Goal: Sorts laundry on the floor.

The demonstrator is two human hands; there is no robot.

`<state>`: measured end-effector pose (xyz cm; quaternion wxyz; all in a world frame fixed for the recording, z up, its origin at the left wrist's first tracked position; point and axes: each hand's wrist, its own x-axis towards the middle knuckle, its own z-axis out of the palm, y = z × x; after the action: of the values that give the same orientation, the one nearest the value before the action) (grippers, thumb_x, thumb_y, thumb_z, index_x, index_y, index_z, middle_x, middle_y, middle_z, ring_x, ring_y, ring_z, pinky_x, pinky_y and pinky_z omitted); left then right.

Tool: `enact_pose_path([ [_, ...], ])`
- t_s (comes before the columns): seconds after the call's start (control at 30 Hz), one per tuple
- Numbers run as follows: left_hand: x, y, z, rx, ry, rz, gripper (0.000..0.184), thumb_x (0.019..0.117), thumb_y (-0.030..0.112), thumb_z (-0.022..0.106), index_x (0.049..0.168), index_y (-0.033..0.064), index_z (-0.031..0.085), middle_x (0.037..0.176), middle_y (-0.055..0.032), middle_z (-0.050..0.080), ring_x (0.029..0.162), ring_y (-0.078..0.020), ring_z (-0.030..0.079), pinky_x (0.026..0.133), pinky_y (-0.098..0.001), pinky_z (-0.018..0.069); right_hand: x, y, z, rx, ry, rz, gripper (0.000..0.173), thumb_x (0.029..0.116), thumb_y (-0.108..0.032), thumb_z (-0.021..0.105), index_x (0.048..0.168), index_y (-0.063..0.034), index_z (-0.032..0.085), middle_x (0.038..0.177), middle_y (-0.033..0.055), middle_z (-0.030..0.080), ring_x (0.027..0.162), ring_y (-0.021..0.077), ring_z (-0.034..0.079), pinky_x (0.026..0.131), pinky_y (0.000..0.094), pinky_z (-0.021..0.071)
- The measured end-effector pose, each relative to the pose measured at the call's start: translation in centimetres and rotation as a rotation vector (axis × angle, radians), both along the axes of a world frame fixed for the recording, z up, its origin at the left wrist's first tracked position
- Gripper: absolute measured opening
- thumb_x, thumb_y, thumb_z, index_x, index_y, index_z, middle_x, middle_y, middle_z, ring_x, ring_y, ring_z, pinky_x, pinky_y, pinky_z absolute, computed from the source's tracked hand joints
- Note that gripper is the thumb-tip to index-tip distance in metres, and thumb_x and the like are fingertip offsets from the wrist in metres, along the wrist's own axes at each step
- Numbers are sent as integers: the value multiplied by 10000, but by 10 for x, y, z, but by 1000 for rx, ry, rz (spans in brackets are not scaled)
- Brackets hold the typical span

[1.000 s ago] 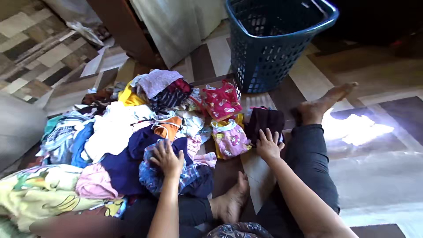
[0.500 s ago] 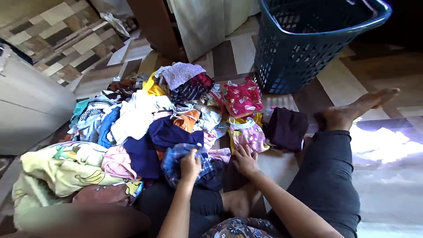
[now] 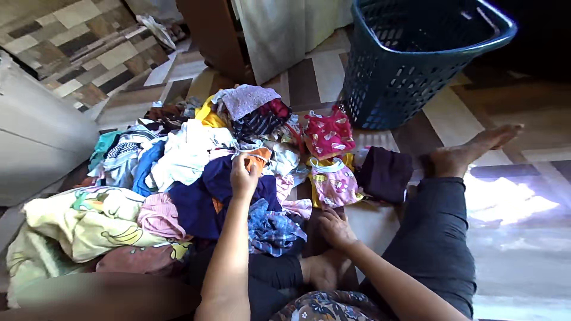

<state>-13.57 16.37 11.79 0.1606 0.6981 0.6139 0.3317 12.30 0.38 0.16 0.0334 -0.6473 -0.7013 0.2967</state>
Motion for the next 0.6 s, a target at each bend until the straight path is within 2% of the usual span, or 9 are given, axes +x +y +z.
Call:
enact_pose_path([
  [0.07, -8, 21, -17, -105, 66, 68, 619, 977, 153, 640, 1506, -49, 390, 1534, -287, 417, 1382, -417, 479, 1126, -544, 414, 1, 1, 0, -56, -13, 12, 355, 1057, -162, 457, 1321, -20, 646, 1450, 181, 578, 1463, 373, 406, 1176, 621, 268],
  [0.13, -14, 20, -39, -306, 196, 172, 740, 992, 310, 651, 1567, -6, 307, 1533, -290, 421, 1352, -443, 504, 1088, -597, 428, 1, 2, 0, -70, -13, -2, 360, 1056, -164, 459, 1340, -29, 635, 1455, 177, 573, 1455, 361, 419, 1176, 604, 280],
  [0.23, -15, 5, -50, -396, 300, 245, 726, 995, 399, 630, 1528, -28, 385, 1433, -306, 518, 1342, -453, 501, 1097, -596, 394, 1, 1, 1, 61, 14, -79, 392, 1021, -127, 506, 1396, -58, 600, 1496, 205, 521, 1455, 409, 401, 1153, 649, 295],
  [0.33, -22, -7, -48, -383, 314, 235, 690, 993, 394, 643, 1476, -59, 446, 1379, -321, 554, 1319, -449, 526, 1107, -566, 397, 3, 4, -3, 280, 19, -219, 522, 948, -79, 608, 1467, -119, 562, 1582, 225, 418, 1499, 508, 270, 1118, 771, 210],
  [0.43, -27, -15, -49, -403, 276, 246, 612, 1012, 376, 623, 1438, -47, 504, 1384, -302, 559, 1310, -432, 540, 1106, -557, 405, 22, 31, 0, 131, -52, -252, 712, 940, -113, 652, 1595, -203, 388, 1680, 198, 232, 1546, 511, 75, 1141, 795, 49],
  [0.47, -27, -18, -49, -403, 280, 250, 578, 1026, 357, 601, 1436, -40, 512, 1393, -299, 554, 1311, -434, 538, 1105, -558, 405, 28, 43, 4, 62, -65, -245, 756, 936, -140, 687, 1610, -213, 353, 1692, 196, 190, 1548, 510, 57, 1138, 801, 39],
  [0.53, -24, -23, -52, -388, 312, 254, 535, 1053, 319, 541, 1452, -36, 502, 1419, -309, 527, 1325, -456, 517, 1109, -564, 394, 36, 63, 9, -6, -98, -230, 748, 938, -116, 682, 1604, -233, 363, 1689, 193, 201, 1529, 524, 139, 1106, 808, 157],
  [0.6, -21, -29, -61, -330, 355, 270, 495, 1066, 279, 495, 1449, -35, 509, 1416, -321, 522, 1321, -478, 508, 1097, -569, 399, 42, 78, 16, -8, -81, -275, 644, 962, -123, 660, 1561, -217, 444, 1657, 184, 296, 1481, 509, 286, 1064, 771, 288],
])
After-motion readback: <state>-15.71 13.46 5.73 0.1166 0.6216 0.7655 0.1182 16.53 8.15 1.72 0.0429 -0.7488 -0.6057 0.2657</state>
